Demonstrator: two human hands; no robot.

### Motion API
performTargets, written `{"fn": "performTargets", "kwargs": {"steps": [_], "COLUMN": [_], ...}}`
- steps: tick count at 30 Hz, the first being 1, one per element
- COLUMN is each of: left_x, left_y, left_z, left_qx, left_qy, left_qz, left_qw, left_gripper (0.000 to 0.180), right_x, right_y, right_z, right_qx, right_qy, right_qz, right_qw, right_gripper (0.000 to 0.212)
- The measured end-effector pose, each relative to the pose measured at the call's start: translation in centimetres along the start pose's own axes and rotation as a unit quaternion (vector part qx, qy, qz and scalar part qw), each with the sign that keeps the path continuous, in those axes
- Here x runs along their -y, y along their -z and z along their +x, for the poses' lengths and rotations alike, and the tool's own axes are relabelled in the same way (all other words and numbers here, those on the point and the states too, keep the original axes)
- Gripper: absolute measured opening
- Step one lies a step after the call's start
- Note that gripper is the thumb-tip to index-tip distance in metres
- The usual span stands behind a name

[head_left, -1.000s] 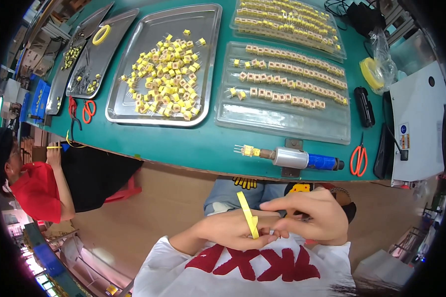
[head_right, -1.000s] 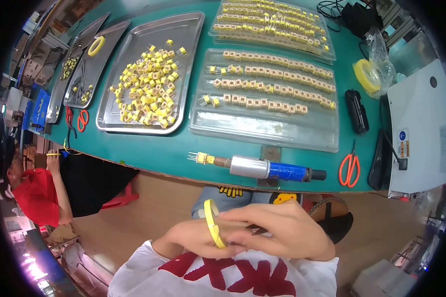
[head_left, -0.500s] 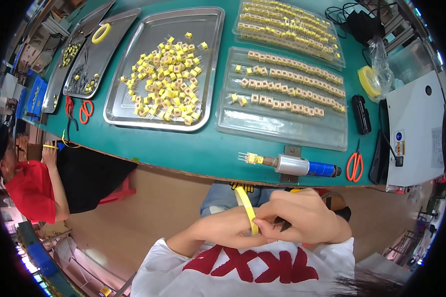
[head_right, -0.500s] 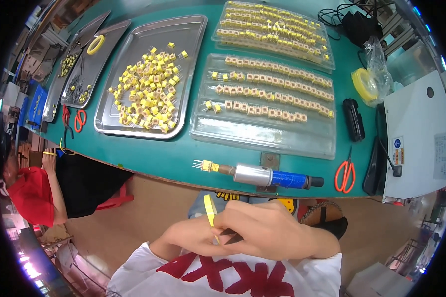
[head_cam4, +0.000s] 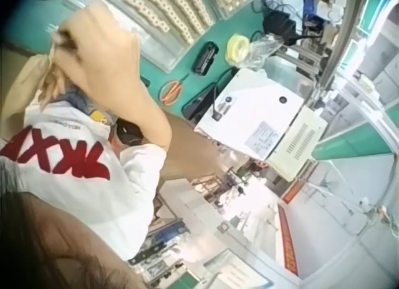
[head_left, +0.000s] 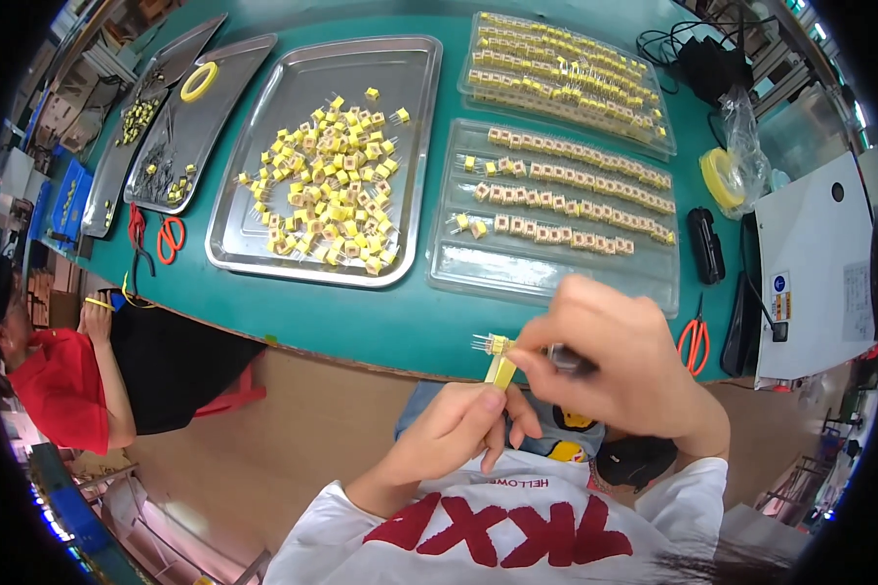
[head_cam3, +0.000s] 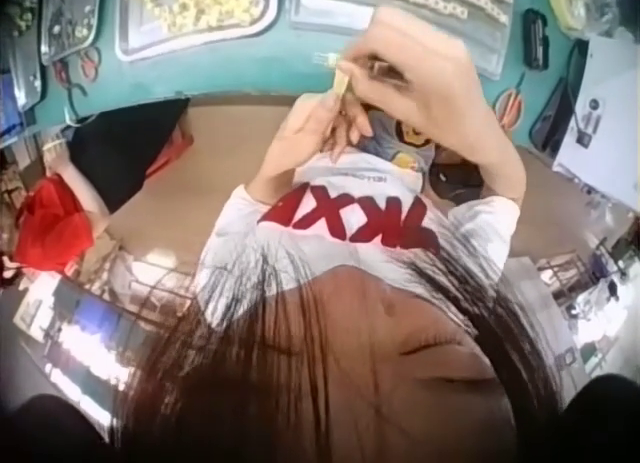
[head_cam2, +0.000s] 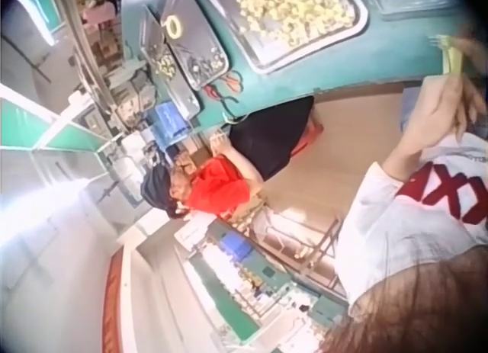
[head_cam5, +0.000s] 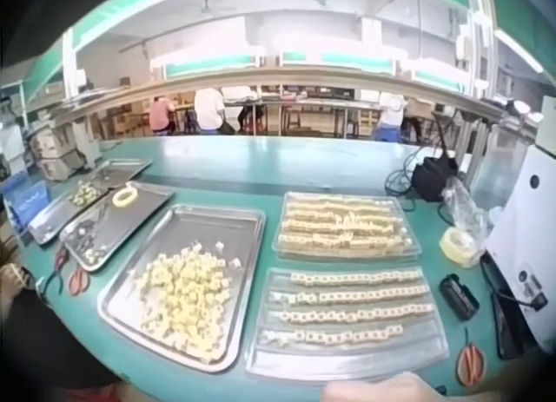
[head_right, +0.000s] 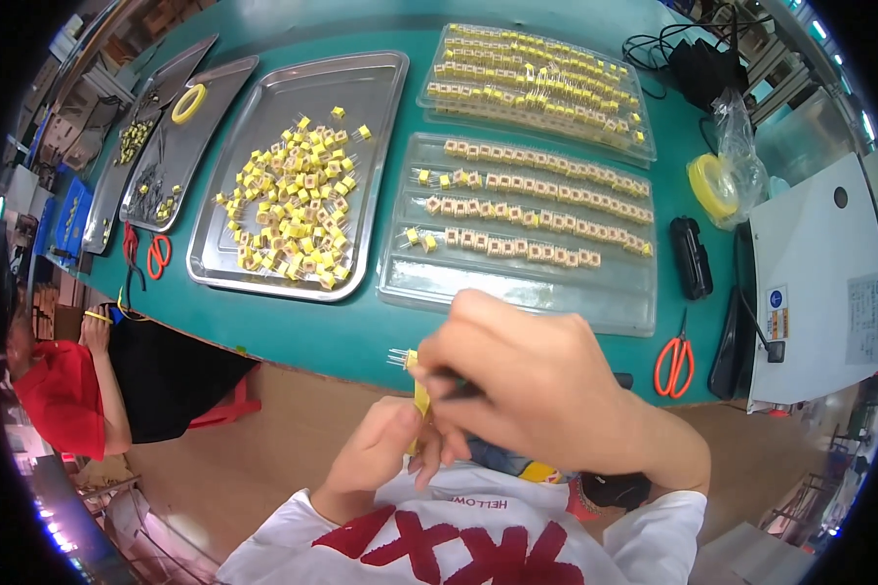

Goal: The person assembles small yellow electronic components onto a circular yellow strip using a bench-mounted pneumatic press tool, taking components from a tray and pressing them into place on the strip.

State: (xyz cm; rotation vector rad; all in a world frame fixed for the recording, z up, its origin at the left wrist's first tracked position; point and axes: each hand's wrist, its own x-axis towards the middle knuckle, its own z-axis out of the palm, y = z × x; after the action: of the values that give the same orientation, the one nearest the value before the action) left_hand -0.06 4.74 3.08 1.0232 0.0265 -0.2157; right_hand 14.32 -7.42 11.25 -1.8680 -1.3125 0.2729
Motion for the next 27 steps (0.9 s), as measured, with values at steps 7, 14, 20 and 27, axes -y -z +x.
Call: {"fn": "performTargets", "kwargs": {"steps": [7, 14, 20, 27], "left_x": [-0.4, -0.6, -0.7, -0.7], "left_y": [0.2, 0.3, 0.7, 1.2], "left_z": [-0.4, 0.3, 0.5, 0.8], "left_qx": [-0.047, -0.057, -0.062, -0.061], "left_qy": [0.004, -0.007, -0.002, -0.016], "left_qz": [-0.006, 0.056, 0.118, 0.170], "left_qw": [0.999, 0.997, 0.991, 0.983], "left_gripper": [0.051, 0.050, 0.051, 0.054], "right_x": [-0.5, -1.2, -1.9, -2.2], "right_y": [0.4, 0.5, 0.3, 0.7], "right_z": [1.4, 2.0, 2.0, 2.6], "right_qx": [0.040, 0.080, 0.083, 0.154], "right_qy": [-0.046, -0.108, -0.103, -0.186], "right_qz": [0.121, 0.138, 0.125, 0.187], "right_qw": [0.991, 0.981, 0.983, 0.952], "right_gripper": [0.008, 0.007, 0.008, 0.010]}}
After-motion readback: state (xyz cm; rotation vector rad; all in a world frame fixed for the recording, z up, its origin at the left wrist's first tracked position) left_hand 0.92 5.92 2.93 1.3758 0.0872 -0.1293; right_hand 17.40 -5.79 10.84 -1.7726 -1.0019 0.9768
